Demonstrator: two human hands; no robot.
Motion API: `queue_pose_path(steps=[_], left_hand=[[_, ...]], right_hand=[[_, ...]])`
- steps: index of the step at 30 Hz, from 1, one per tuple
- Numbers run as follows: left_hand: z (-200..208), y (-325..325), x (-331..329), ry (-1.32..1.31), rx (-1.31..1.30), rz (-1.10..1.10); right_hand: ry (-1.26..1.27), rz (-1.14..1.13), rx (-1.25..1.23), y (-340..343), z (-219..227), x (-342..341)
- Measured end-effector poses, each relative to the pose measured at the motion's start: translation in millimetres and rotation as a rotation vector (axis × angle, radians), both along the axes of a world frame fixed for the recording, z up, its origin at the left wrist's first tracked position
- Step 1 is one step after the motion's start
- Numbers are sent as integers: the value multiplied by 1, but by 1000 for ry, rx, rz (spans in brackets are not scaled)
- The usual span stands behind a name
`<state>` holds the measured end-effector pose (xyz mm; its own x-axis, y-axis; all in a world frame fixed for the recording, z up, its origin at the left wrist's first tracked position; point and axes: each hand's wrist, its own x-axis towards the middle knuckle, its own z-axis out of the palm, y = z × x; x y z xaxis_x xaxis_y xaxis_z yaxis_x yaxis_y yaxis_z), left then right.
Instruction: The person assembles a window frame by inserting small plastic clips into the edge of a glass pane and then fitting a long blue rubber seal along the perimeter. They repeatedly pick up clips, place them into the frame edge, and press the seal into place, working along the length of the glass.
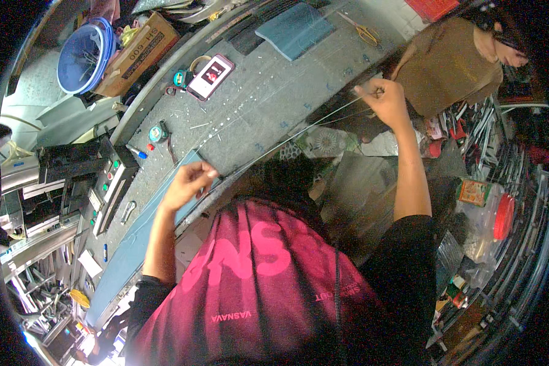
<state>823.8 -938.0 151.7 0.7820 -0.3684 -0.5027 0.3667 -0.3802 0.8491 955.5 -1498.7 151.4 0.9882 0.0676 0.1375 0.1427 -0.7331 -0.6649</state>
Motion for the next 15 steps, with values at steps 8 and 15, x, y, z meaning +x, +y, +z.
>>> queue_pose_path(steps=[8, 15], left_hand=[[-25, -100, -35, -679, 253, 39], [-29, -84, -25, -577, 194, -12]], right_hand=[[-106, -143, -128, -45, 44, 17], [-157, -270, -3, -55, 44, 8]])
